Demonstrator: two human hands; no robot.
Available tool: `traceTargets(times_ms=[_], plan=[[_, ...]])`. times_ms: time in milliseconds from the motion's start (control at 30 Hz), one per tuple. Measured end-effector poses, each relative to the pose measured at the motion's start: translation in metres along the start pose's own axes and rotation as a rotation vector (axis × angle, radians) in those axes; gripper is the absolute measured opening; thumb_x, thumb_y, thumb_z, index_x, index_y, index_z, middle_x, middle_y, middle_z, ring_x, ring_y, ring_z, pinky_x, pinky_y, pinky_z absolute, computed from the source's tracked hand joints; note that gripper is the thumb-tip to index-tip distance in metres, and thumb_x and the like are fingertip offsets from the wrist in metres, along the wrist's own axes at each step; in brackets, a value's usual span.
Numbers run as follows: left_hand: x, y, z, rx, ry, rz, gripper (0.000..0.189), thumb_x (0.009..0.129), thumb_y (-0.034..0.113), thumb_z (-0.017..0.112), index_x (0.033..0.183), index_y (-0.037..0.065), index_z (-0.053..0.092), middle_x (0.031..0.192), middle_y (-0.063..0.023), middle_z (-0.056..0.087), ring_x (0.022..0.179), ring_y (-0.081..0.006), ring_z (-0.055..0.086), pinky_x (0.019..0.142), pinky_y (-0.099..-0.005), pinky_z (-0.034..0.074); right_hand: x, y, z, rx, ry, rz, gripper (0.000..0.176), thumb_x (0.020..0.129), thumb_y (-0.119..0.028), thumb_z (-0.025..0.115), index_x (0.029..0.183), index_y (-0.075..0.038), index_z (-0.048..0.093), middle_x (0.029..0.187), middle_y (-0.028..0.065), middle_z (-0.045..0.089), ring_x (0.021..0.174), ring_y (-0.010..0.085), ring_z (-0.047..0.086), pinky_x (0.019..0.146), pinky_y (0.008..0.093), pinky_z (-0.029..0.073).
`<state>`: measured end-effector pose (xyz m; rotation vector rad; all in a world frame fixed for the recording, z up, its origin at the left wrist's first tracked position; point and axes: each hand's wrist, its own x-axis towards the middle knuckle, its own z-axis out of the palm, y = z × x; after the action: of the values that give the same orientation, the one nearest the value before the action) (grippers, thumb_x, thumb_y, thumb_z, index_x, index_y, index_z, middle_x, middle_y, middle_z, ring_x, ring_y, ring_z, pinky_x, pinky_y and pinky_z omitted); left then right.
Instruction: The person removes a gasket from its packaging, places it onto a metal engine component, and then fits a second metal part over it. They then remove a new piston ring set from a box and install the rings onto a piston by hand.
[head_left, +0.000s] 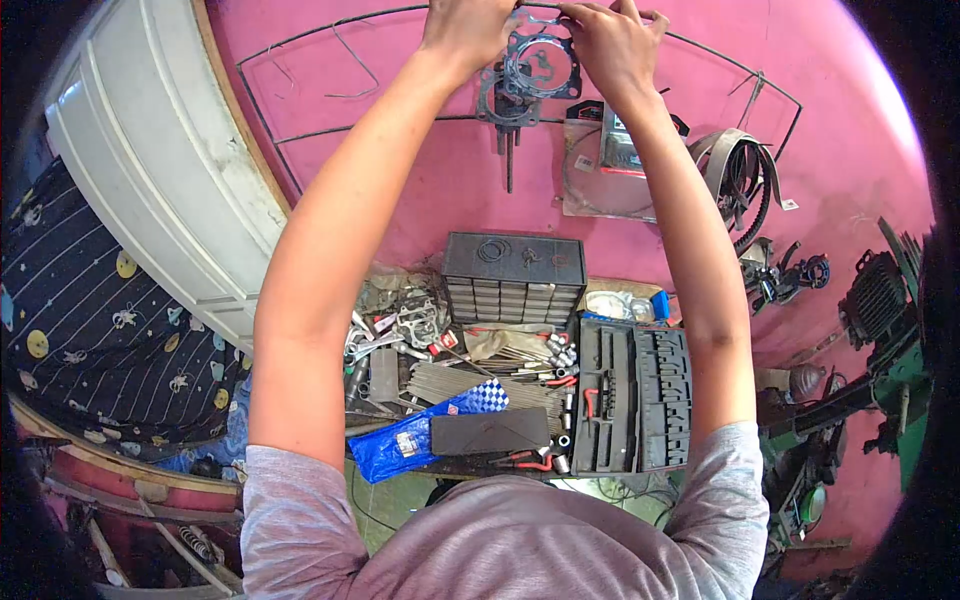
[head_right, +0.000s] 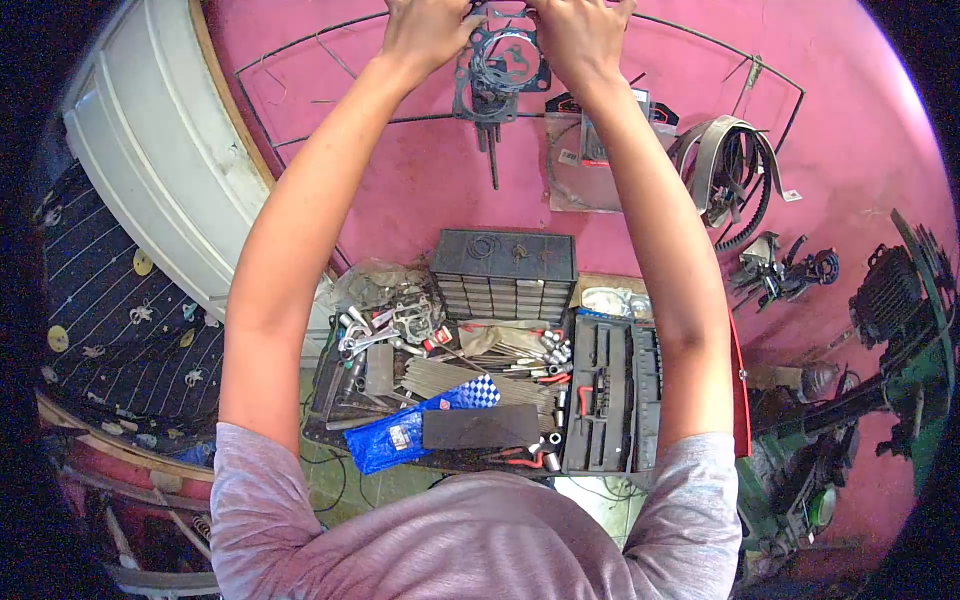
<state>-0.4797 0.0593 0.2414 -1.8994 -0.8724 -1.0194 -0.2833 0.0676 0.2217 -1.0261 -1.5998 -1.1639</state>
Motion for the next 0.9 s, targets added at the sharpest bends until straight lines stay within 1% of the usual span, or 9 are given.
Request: traceTargets(times_ms=[200, 267, 333, 433, 667, 733, 800, 867, 900], plan=[[-0.006, -0.005, 0.014, 0.052, -0.036, -0.005, 0.018, 0.084, 0.016, 0.071, 0.101, 0.009, 0.07, 0.102, -0.0066, 0.067, 0.111, -0.0273, 0.059, 0.096, -0.0574, 0.035, -0.01, -0.002, 0.02, 0.007, 0.004, 0.0, 0.014, 0.083, -0.025, 0.075, 0.096, -0.024, 0.08, 0.085, -0.0029, 0.075, 0.096, 0.0227, 0.061, 0.091, 0.0522, 0.037], [-0.01, -0.006, 0.018, 0.075, -0.05, 0.01, 0.021, 0.083, 0.017, 0.072, 0.103, 0.009, 0.069, 0.103, -0.0067, 0.067, 0.112, -0.0276, 0.059, 0.096, -0.0578, 0.036, -0.012, -0.003, 0.019, 0.021, -0.049, -0.013, 0.014, 0.085, -0.024, 0.073, 0.098, -0.022, 0.079, 0.089, 0.0, 0.074, 0.098, 0.025, 0.062, 0.089, 0.0539, 0.039], [-0.014, -0.006, 0.022, 0.07, -0.063, 0.001, 0.023, 0.083, 0.016, 0.073, 0.104, 0.009, 0.069, 0.104, -0.0067, 0.067, 0.112, -0.0278, 0.059, 0.096, -0.0579, 0.037, -0.019, -0.005, 0.026, -0.181, -0.177, -0.028, 0.024, 0.088, -0.033, 0.074, 0.112, -0.032, 0.078, 0.102, -0.0106, 0.077, 0.101, 0.0176, 0.063, 0.091, 0.0501, 0.038], [-0.017, -0.009, 0.031, 0.071, -0.056, -0.003, 0.024, 0.082, 0.016, 0.073, 0.105, 0.009, 0.068, 0.105, -0.007, 0.068, 0.112, -0.0281, 0.059, 0.096, -0.0581, 0.037, -0.024, -0.001, 0.035, -0.105, -0.08, -0.072, 0.024, 0.087, -0.032, 0.075, 0.111, -0.028, 0.078, 0.099, -0.007, 0.077, 0.102, 0.0201, 0.064, 0.09, 0.0502, 0.038], [-0.016, -0.012, 0.032, 0.067, -0.126, -0.023, 0.026, 0.08, 0.016, 0.074, 0.104, 0.009, 0.068, 0.104, -0.0078, 0.068, 0.112, -0.0283, 0.059, 0.096, -0.0589, 0.037, -0.022, -0.003, 0.047, -0.028, -0.076, -0.086, 0.023, 0.085, -0.032, 0.077, 0.106, -0.023, 0.078, 0.097, -0.0033, 0.077, 0.103, 0.0216, 0.065, 0.085, 0.0508, 0.038], [-0.019, -0.013, 0.035, 0.068, -0.13, -0.024, 0.026, 0.08, 0.016, 0.074, 0.104, 0.009, 0.068, 0.105, -0.0079, 0.068, 0.113, -0.0285, 0.059, 0.096, -0.0591, 0.037, -0.024, -0.007, 0.047, -0.012, -0.211, -0.032, 0.02, 0.084, -0.032, 0.077, 0.102, -0.023, 0.078, 0.096, -0.0025, 0.077, 0.103, 0.0223, 0.065, 0.082, 0.0499, 0.038], [-0.027, -0.019, 0.046, 0.068, -0.131, -0.027, 0.026, 0.08, 0.015, 0.074, 0.104, 0.009, 0.068, 0.105, -0.0079, 0.068, 0.113, -0.0286, 0.059, 0.097, -0.0593, 0.037, -0.027, -0.01, 0.051, 0.018, -0.185, -0.016, 0.02, 0.083, -0.029, 0.076, 0.102, -0.023, 0.077, 0.096, -0.0033, 0.077, 0.101, 0.0224, 0.066, 0.085, 0.0529, 0.038], [-0.034, -0.033, 0.069, 0.064, 0.196, 0.138, 0.027, 0.08, 0.017, 0.076, 0.104, 0.009, 0.068, 0.105, -0.0081, 0.068, 0.114, -0.0289, 0.059, 0.097, -0.0599, 0.037, -0.029, -0.012, 0.056, 0.049, -0.155, -0.003, 0.019, 0.082, -0.026, 0.075, 0.101, -0.024, 0.076, 0.095, -0.004, 0.077, 0.1, 0.0226, 0.066, 0.087, 0.0559, 0.038], [-0.032, -0.03, 0.064, 0.065, 0.197, 0.135, 0.027, 0.08, 0.017, 0.076, 0.104, 0.009, 0.068, 0.105, -0.0081, 0.068, 0.114, -0.0289, 0.059, 0.097, -0.0599, 0.037, -0.029, -0.012, 0.058, 0.077, -0.155, 0.008, 0.018, 0.082, -0.025, 0.075, 0.1, -0.022, 0.075, 0.094, -0.0022, 0.076, 0.1, 0.0243, 0.067, 0.084, 0.0552, 0.038]])
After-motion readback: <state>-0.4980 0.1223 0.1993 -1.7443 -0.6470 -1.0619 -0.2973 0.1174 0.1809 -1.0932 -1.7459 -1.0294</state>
